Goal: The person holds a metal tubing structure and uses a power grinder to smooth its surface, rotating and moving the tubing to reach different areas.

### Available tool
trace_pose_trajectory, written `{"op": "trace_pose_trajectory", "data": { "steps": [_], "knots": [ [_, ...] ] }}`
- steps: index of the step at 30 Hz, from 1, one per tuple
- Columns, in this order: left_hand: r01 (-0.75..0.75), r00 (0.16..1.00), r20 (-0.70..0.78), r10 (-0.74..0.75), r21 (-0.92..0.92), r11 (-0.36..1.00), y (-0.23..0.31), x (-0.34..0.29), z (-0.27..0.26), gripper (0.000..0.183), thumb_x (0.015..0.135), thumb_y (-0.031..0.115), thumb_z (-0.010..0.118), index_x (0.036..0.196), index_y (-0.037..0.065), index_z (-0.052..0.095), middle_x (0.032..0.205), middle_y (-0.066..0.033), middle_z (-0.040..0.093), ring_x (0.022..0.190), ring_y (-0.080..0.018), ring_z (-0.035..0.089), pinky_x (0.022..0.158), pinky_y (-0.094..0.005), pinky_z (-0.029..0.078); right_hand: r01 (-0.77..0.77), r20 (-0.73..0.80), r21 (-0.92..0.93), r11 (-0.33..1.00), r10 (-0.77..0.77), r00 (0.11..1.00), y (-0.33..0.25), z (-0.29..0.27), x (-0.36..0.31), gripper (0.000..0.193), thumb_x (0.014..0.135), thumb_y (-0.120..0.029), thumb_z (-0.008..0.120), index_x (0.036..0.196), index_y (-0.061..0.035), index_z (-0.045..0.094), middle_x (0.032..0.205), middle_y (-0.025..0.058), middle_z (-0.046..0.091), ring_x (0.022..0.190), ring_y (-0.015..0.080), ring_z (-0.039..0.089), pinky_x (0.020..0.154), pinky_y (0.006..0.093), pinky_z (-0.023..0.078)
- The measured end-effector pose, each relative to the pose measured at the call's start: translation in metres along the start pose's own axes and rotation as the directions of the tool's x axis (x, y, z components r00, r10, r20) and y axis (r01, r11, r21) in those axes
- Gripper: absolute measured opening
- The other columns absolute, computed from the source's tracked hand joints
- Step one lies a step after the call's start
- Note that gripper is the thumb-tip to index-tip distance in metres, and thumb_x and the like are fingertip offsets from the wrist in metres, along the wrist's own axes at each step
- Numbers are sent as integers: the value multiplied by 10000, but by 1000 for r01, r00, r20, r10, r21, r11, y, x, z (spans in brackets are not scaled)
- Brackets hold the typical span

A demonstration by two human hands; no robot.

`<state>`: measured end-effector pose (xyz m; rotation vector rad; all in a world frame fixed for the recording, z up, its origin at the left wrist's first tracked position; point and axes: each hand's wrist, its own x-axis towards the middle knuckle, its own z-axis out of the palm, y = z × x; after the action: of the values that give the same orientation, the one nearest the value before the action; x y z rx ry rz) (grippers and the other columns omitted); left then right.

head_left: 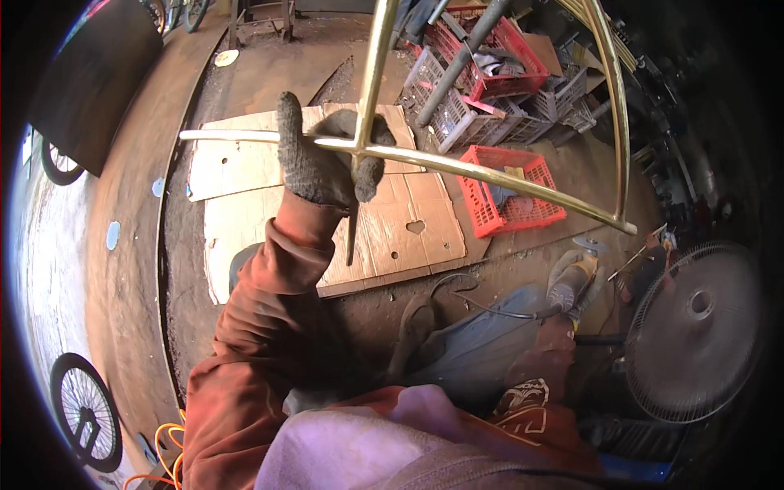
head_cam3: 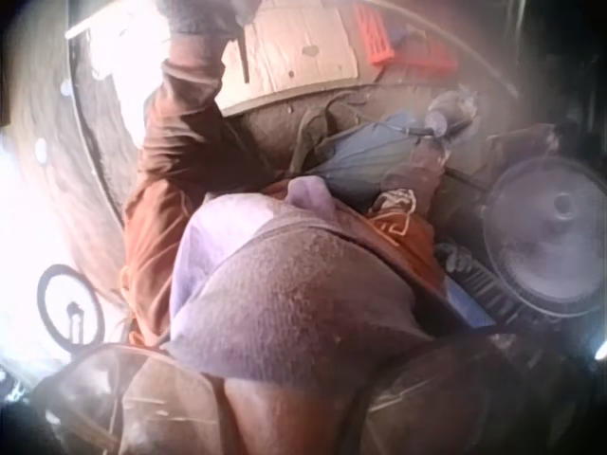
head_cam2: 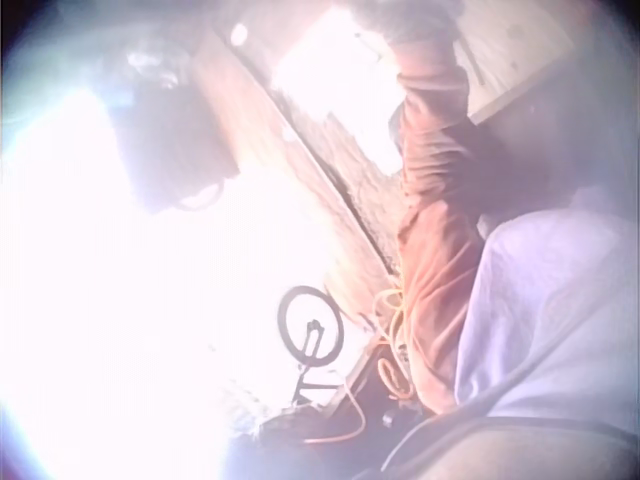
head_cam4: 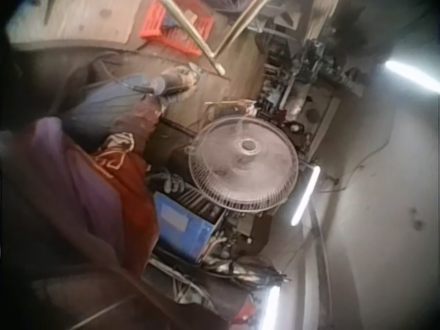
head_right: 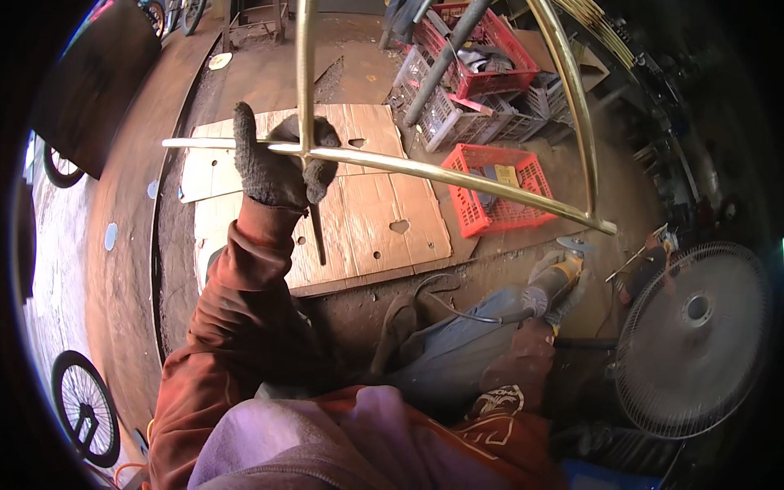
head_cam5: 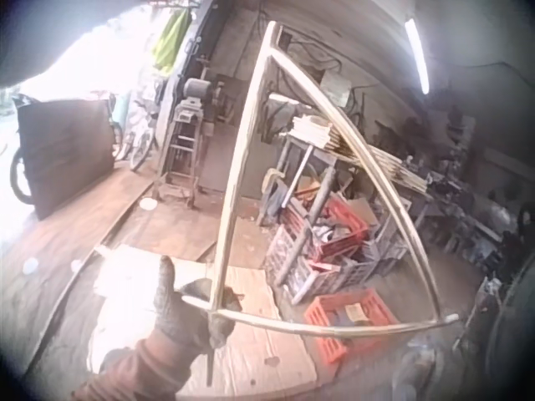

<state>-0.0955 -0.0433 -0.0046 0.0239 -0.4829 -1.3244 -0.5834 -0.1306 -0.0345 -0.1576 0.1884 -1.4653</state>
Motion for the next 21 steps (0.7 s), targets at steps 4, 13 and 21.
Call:
{"op": "trace_pose_trajectory", "data": {
  "steps": [4,13,21],
  "knots": [
    [-58,998,41,53,131,990,8,-1,-10,964,920,821,354,1049,-84,656,736,-236,643,456,-291,583,406,-357,480,-52,-36,7,999,53,998,-4,-2,3,375,808,-205,870,1079,-48,664,1031,71,643,971,234,637,874,398,596],
    [-33,998,-36,51,387,922,10,3,-12,927,942,797,342,929,-82,635,572,-180,571,371,-289,527,368,-371,472,-14,204,-635,772,185,961,-98,-84,54,572,969,-569,583,1221,-60,648,1116,116,688,945,274,675,866,424,586],
    [42,997,-74,-10,441,896,-13,15,-12,690,978,711,380,784,71,551,551,-107,478,375,-245,451,350,-380,396,3,80,-174,985,11,997,-65,-68,53,474,942,-440,631,1212,-50,645,1150,130,672,1018,295,641,929,466,534]
  ]
}}
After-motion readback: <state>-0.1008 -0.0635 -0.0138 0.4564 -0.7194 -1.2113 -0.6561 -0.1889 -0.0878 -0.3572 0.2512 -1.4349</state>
